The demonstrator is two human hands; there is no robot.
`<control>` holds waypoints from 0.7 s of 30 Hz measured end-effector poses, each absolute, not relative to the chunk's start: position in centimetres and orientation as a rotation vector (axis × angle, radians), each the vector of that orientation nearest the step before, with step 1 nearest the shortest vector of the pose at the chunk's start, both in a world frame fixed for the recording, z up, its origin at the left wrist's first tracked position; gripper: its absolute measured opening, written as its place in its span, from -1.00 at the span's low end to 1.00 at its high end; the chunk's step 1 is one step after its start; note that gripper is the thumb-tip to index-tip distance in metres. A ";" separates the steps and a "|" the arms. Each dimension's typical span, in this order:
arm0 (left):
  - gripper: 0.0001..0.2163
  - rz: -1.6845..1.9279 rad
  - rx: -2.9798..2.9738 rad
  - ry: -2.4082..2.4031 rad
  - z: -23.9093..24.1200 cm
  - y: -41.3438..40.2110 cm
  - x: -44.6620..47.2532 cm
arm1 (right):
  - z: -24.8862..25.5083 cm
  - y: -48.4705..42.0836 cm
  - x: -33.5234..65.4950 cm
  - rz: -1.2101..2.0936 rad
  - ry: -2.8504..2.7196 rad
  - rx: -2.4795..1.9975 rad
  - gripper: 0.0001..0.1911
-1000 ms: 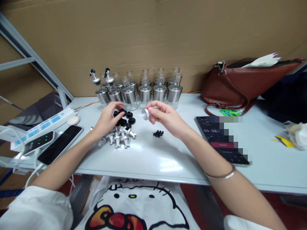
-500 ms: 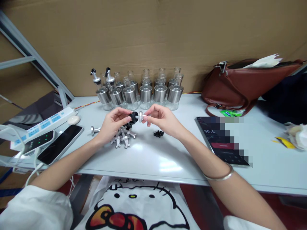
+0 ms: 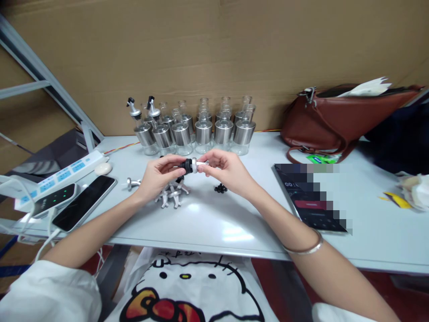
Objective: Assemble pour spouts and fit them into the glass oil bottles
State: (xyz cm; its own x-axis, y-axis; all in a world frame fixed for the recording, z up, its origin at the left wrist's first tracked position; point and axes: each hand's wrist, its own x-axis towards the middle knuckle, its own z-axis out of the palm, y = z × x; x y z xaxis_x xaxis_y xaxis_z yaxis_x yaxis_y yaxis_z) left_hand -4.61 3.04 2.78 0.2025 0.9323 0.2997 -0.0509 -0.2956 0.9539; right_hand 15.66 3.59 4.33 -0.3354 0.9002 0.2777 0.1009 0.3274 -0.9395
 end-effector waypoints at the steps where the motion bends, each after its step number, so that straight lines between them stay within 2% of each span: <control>1: -0.73 1.266 1.504 0.875 2.8 3.1 -4.6 | 4.3 3.6 15.7 1.108 -1.700 -0.909 -0.69; 9: -0.83 1.316 1.493 0.899 2.7 3.2 -4.6 | 4.1 3.6 15.6 1.074 -1.712 -0.894 -0.69; 21: -0.87 1.282 1.572 0.907 2.8 2.7 -4.6 | 4.0 3.1 15.4 1.033 -1.815 -0.876 -0.70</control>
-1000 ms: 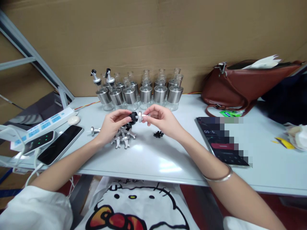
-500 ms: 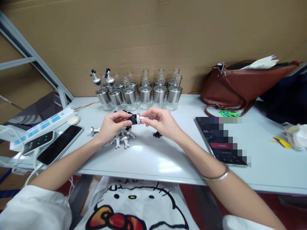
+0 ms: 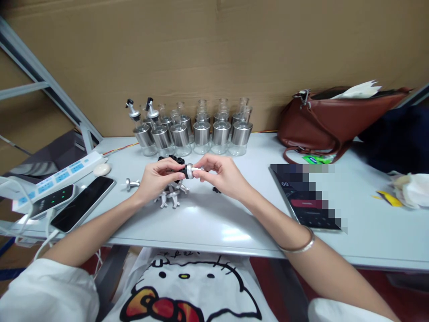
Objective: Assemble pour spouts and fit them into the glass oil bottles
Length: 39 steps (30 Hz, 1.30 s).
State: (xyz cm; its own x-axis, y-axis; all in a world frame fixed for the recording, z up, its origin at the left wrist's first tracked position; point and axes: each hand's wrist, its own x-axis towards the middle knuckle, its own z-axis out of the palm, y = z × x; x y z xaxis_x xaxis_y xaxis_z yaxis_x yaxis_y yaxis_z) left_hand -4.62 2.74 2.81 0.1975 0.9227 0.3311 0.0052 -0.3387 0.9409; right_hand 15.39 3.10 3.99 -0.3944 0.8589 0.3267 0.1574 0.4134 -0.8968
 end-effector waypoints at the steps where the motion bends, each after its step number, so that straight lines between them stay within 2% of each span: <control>1: -0.88 1.283 1.578 0.912 2.8 2.7 -4.6 | 3.9 3.1 15.4 1.044 -1.818 -0.874 -0.69; 9: -0.89 1.342 1.555 0.935 2.7 2.5 -4.4 | 3.0 3.5 15.0 1.274 -1.735 -0.776 -0.71; 16: -0.85 1.329 1.603 0.953 2.7 2.4 -4.2 | 3.3 3.1 14.9 1.190 -1.753 -0.860 -0.71; 25: -0.85 1.281 2.003 0.892 2.4 1.9 -4.2 | 2.7 3.8 14.8 0.798 -1.752 -1.053 -0.72; 32: -0.80 1.330 2.041 1.060 2.3 1.8 -4.2 | 2.6 2.7 14.1 1.306 -1.814 -0.923 -0.67; 39: -0.92 1.243 1.962 0.997 3.0 1.5 -4.2 | 2.9 3.3 14.3 1.390 -1.631 -0.925 -0.68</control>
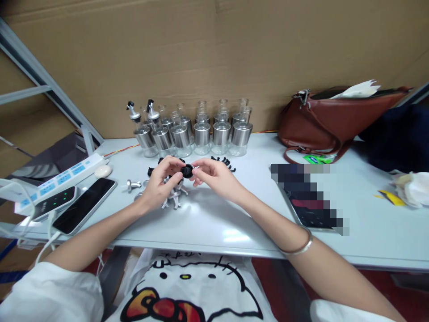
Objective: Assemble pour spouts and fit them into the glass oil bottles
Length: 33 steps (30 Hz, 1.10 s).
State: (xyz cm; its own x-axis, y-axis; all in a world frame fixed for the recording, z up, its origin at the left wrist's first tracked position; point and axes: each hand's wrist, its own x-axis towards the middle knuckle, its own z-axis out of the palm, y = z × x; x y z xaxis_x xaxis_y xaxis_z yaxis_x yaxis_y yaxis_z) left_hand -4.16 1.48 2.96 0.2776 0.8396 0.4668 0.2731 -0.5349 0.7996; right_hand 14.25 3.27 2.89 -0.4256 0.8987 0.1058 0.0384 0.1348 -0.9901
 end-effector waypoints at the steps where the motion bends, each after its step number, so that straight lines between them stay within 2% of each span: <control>1: -0.90 1.235 1.925 1.001 3.0 1.5 -4.2 | 3.0 3.3 14.3 1.377 -1.626 -0.930 -0.69; 9: -0.78 1.085 1.547 0.936 3.0 2.0 -4.0 | 3.2 2.9 14.2 1.270 -1.703 -0.956 -0.77; 20: -0.78 1.007 1.602 0.932 3.1 1.9 -4.1 | 3.0 2.9 14.3 1.196 -1.775 -1.022 -0.80; 33: -0.70 1.035 1.525 0.959 2.7 2.0 -4.0 | 3.1 2.8 14.2 1.024 -1.904 -0.991 -0.70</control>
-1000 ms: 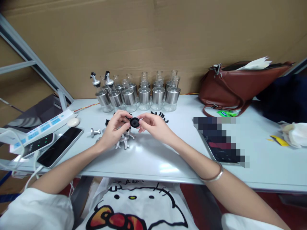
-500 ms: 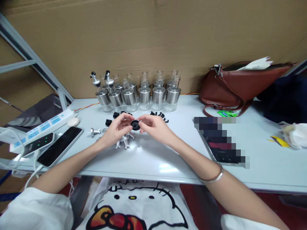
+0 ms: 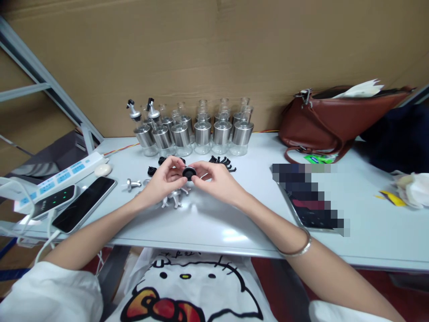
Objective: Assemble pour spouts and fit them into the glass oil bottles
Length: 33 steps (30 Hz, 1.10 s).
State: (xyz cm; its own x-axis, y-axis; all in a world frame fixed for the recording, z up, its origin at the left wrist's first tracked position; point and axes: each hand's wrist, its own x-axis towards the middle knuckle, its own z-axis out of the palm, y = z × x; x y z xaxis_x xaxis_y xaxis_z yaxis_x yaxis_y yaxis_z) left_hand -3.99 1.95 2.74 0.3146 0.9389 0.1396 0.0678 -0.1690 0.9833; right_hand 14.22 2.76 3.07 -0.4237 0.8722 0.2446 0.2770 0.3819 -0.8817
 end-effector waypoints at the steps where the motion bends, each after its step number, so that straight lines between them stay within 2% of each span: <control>1: -0.70 1.028 1.527 0.961 2.7 2.0 -4.0 | 3.1 2.8 14.2 1.022 -1.906 -0.988 -0.70; 9: -0.65 1.028 1.529 0.954 3.1 1.9 -4.1 | 3.0 2.8 14.2 1.032 -1.891 -0.982 -0.70; 26: -0.71 0.992 1.785 0.990 2.9 1.5 -4.0 | 3.1 2.2 13.8 0.972 -2.019 -0.979 -0.73; 33: -0.74 1.042 1.970 1.046 2.7 0.9 -4.0 | 3.5 1.6 13.8 0.768 -2.147 -0.977 -0.79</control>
